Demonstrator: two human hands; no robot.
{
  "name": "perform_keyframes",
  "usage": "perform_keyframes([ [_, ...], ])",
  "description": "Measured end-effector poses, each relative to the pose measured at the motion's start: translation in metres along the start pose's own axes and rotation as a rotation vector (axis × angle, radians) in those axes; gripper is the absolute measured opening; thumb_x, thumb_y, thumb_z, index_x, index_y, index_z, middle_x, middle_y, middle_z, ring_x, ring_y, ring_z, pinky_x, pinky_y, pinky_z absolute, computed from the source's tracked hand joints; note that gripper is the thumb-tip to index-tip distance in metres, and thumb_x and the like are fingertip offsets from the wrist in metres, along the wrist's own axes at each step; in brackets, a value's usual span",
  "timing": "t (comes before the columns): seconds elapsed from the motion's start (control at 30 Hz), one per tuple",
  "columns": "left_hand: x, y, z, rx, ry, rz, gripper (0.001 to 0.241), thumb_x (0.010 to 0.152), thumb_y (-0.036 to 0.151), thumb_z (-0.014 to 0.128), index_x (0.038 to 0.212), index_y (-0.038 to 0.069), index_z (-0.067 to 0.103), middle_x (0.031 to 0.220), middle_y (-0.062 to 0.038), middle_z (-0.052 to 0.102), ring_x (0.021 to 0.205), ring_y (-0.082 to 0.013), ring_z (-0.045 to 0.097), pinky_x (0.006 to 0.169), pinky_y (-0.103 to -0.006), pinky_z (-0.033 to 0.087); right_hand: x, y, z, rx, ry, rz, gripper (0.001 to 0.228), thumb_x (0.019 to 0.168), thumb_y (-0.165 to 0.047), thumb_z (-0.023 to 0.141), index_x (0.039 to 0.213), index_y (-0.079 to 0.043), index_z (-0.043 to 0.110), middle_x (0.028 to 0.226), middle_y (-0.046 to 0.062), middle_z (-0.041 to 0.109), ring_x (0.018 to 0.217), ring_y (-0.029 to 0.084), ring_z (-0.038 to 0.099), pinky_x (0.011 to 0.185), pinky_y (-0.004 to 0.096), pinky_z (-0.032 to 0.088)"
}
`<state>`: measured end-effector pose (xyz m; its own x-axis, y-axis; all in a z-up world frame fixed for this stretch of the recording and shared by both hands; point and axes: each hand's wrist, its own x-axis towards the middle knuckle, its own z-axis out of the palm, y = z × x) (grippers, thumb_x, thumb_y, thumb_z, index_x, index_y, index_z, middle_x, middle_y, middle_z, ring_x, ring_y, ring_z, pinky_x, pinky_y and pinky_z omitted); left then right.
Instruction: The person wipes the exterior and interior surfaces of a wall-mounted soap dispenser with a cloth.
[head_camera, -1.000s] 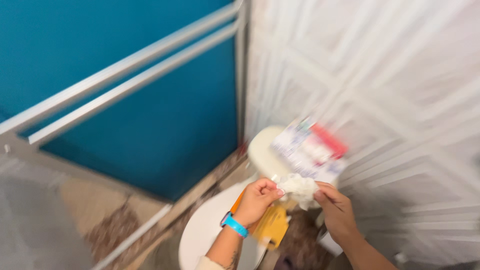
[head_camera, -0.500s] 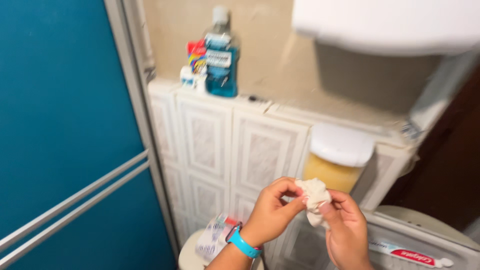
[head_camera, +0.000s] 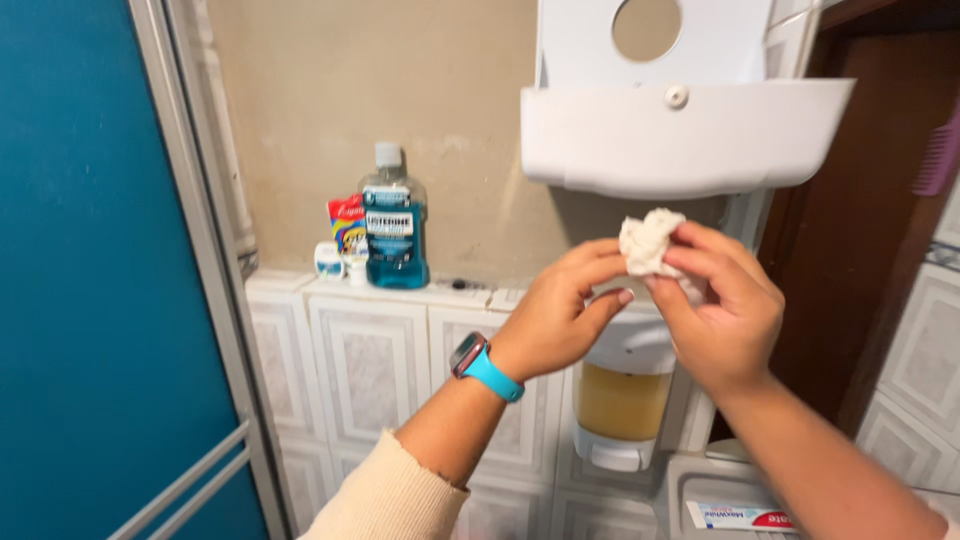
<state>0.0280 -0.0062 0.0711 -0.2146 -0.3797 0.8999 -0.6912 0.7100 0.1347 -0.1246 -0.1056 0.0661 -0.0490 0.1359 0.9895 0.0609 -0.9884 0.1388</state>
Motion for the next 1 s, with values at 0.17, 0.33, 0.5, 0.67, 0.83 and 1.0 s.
perform_keyframes([
  [0.17,0.033,-0.010,-0.027,0.472,0.153,0.228,0.039,0.089,0.010,0.066,0.128,0.011,0.063,0.135,-0.018,0.060,0.120,-0.0378,0.061,0.101,-0.0500,0.049,0.051,0.024,-0.004,-0.305,0.097,-0.365,0.014,0.089,0.014,0.081,0.098,0.011,0.071,0.113,0.032,0.074,0.099,0.043,0.072,0.091,0.049,0.054],
  [0.33,0.065,-0.031,-0.042,1.073,0.295,0.262,0.068,0.079,0.025,0.077,0.143,0.019,0.054,0.155,-0.013,0.047,0.140,-0.0353,0.050,0.105,-0.0564,0.046,0.078,0.074,-0.011,-0.522,0.176,-0.430,0.021,0.088,0.018,0.075,0.105,0.006,0.075,0.116,0.024,0.078,0.095,0.036,0.061,0.092,0.041,0.050],
  [0.5,0.085,-0.049,-0.064,1.066,0.249,0.143,0.116,0.055,0.048,0.098,0.150,0.010,0.045,0.148,-0.021,0.050,0.137,-0.0416,0.049,0.105,-0.0628,0.045,0.098,0.096,0.008,-0.682,0.132,-0.650,0.025,0.102,-0.001,0.061,0.121,0.005,0.076,0.124,0.025,0.074,0.114,0.041,0.069,0.099,0.047,0.052],
  [0.67,0.082,-0.057,-0.065,1.055,0.253,0.167,0.116,0.053,0.050,0.097,0.151,0.012,0.045,0.144,-0.018,0.052,0.135,-0.0396,0.050,0.104,-0.0596,0.046,0.062,0.096,0.016,-0.764,0.073,-0.707,0.030,0.095,-0.004,0.058,0.119,-0.001,0.076,0.125,0.021,0.072,0.116,0.036,0.069,0.106,0.046,0.050],
  [0.83,0.083,-0.061,-0.067,1.061,0.267,0.158,0.114,0.055,0.051,0.096,0.151,0.015,0.046,0.142,-0.015,0.053,0.134,-0.0370,0.050,0.103,-0.0566,0.047,0.075,0.129,-0.020,-0.909,0.057,-0.698,0.032,0.096,0.000,0.057,0.122,-0.001,0.077,0.127,0.021,0.074,0.119,0.036,0.070,0.109,0.048,0.049],
  [1.0,0.082,-0.058,-0.071,1.058,0.254,0.182,0.112,0.054,0.057,0.093,0.148,0.014,0.049,0.136,-0.015,0.056,0.132,-0.0363,0.053,0.102,-0.0539,0.046,0.081,0.095,0.026,-0.725,0.061,-0.599,0.035,0.098,0.000,0.054,0.128,-0.001,0.073,0.135,0.022,0.068,0.125,0.037,0.063,0.109,0.049,0.046],
])
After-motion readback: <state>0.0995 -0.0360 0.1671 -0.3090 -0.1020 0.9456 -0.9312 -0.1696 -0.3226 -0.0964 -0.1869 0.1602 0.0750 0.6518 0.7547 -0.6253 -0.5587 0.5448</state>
